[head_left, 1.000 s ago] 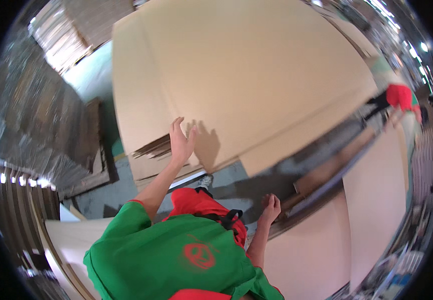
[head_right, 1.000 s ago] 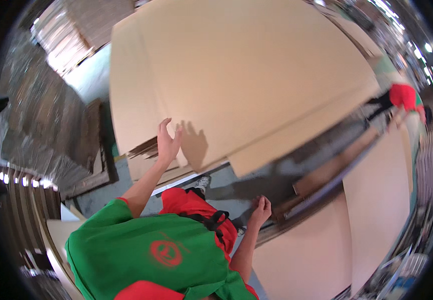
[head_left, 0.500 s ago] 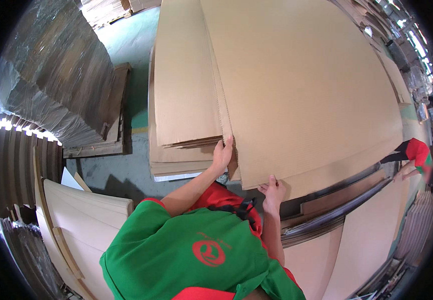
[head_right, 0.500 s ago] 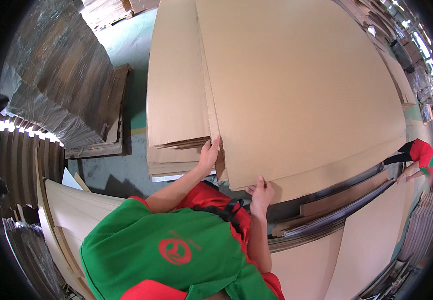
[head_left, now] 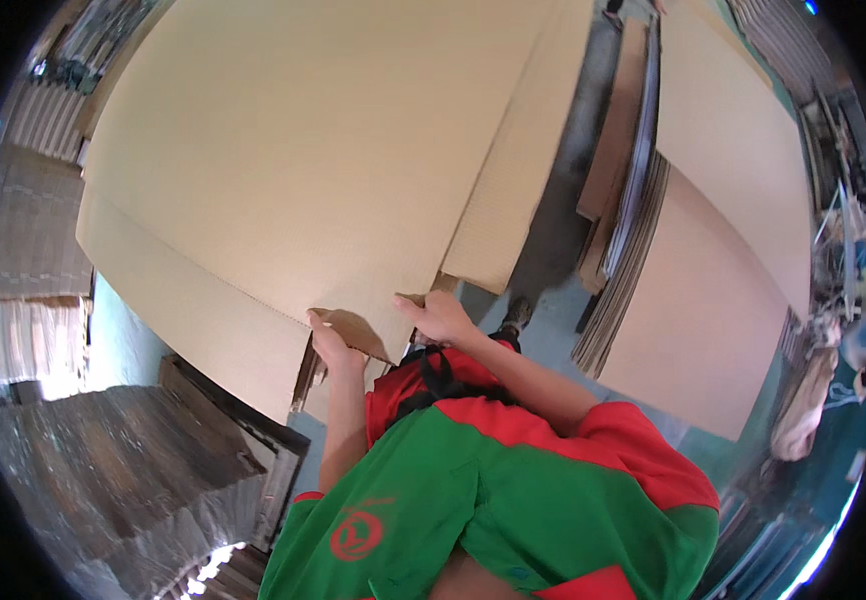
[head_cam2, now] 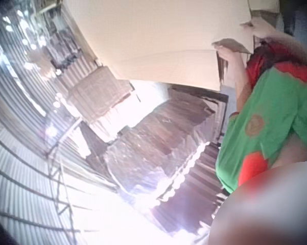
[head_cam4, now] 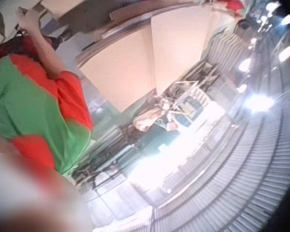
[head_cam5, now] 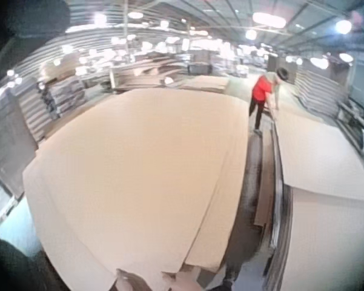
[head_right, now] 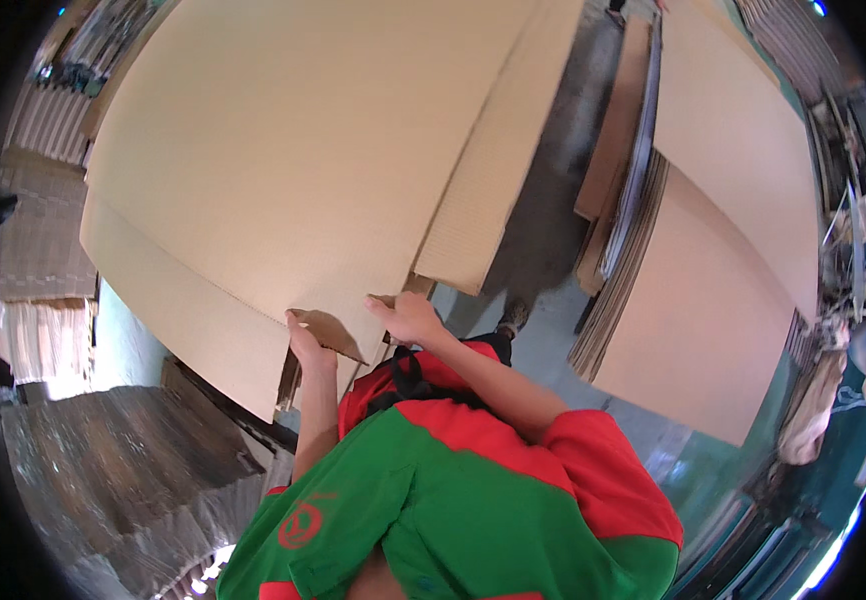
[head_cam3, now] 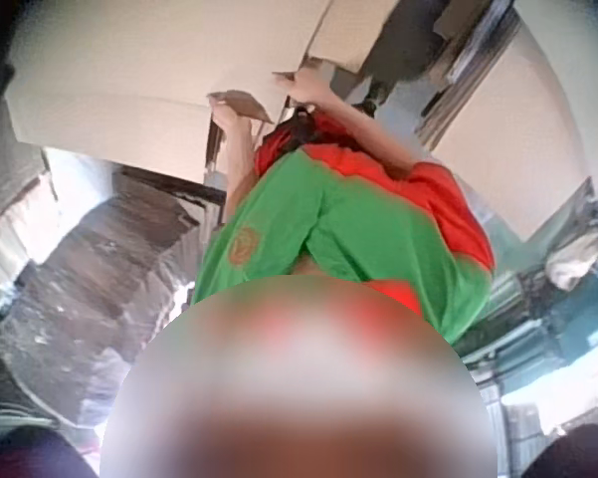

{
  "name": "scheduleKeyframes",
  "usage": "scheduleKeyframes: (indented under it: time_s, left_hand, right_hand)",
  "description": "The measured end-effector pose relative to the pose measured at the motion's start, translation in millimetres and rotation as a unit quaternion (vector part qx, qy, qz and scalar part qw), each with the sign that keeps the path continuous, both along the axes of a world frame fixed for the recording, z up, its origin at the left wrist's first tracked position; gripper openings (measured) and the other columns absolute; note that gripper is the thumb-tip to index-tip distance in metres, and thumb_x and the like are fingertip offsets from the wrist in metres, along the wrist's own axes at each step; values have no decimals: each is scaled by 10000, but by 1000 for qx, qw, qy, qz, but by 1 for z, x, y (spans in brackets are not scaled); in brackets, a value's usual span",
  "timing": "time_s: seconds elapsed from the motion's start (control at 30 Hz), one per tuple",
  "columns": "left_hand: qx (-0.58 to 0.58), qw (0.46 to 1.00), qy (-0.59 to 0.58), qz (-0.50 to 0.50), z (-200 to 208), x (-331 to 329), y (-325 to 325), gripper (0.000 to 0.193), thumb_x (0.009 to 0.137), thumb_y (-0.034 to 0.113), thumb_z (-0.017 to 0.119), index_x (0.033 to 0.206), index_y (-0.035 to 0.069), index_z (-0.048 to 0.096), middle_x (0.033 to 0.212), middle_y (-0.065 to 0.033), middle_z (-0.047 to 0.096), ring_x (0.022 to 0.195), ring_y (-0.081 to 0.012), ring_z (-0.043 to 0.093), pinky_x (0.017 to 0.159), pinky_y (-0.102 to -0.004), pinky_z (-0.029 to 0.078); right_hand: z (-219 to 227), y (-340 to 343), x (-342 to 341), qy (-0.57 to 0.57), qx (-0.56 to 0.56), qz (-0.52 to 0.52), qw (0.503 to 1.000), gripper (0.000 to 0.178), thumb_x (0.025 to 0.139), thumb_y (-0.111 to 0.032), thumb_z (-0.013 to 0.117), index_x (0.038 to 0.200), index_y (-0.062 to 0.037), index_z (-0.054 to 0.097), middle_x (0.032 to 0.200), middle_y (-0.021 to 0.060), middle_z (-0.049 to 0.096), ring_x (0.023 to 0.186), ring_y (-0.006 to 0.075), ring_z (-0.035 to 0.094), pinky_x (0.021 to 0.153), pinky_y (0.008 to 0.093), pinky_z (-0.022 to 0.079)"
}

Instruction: The person walks through a warehouse and repeatedly picks up large cardboard sheets from a stack, carries them a short distance, and places them onto another stack. The person handles the sheets by hand and continues the cycle throughout the clip.

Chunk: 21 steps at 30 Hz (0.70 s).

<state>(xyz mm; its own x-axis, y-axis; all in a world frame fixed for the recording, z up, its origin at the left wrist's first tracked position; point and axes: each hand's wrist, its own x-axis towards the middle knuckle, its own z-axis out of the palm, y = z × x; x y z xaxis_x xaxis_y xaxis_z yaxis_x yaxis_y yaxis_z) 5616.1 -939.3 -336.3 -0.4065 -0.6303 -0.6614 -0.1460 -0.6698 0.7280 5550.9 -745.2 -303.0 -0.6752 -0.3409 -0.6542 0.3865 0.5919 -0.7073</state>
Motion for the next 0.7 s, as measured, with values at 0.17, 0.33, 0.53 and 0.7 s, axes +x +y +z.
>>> scheduleKeyframes:
  time_s: [0.17, 0.33, 0.53, 0.7]
  left_hand:
    - [123, 991, 25, -48, 103, 0, -21, 537, 931, 488, 516, 1235, 46, 516, 1182, -115, 587, 1088, -263, 558, 953, -443, 459]
    - [-80, 977, 114, -162, 205, 2, -32, 596, 964, 447, 462, 1369, 11, 422, 1343, -175, 511, 1200, -288, 542, 991, -449, 467]
    - [-54, 976, 150, -147, 104, -56, -4, 488, 989, 348, 482, 1340, 11, 446, 1332, -105, 521, 1234, -243, 488, 1049, -416, 394]
    - [-80, 953, 81, -279, 54, -117, 9, 436, 957, 388, 550, 1197, 26, 513, 1101, -75, 582, 1015, -204, 575, 833, -373, 491]
  right_hand:
    - [83, -4, 16, 24, -132, -122, 983, 535, 893, -465, 608, 818, 63, 645, 620, 125, 639, 505, 177, 631, 491, 310, 514]
    - [138, -2, 20, 57, -350, -108, 929, 452, 916, -393, 608, 982, 53, 611, 705, 62, 604, 633, 103, 608, 540, 284, 480]
    - [56, -23, -7, 95, -291, -317, 898, 409, 924, -361, 597, 1005, 40, 622, 851, 80, 654, 791, 140, 595, 695, 339, 481]
    - [5, 3, -105, 186, -206, -447, 850, 417, 921, -344, 605, 1075, 44, 610, 927, 110, 667, 862, 180, 603, 766, 362, 477]
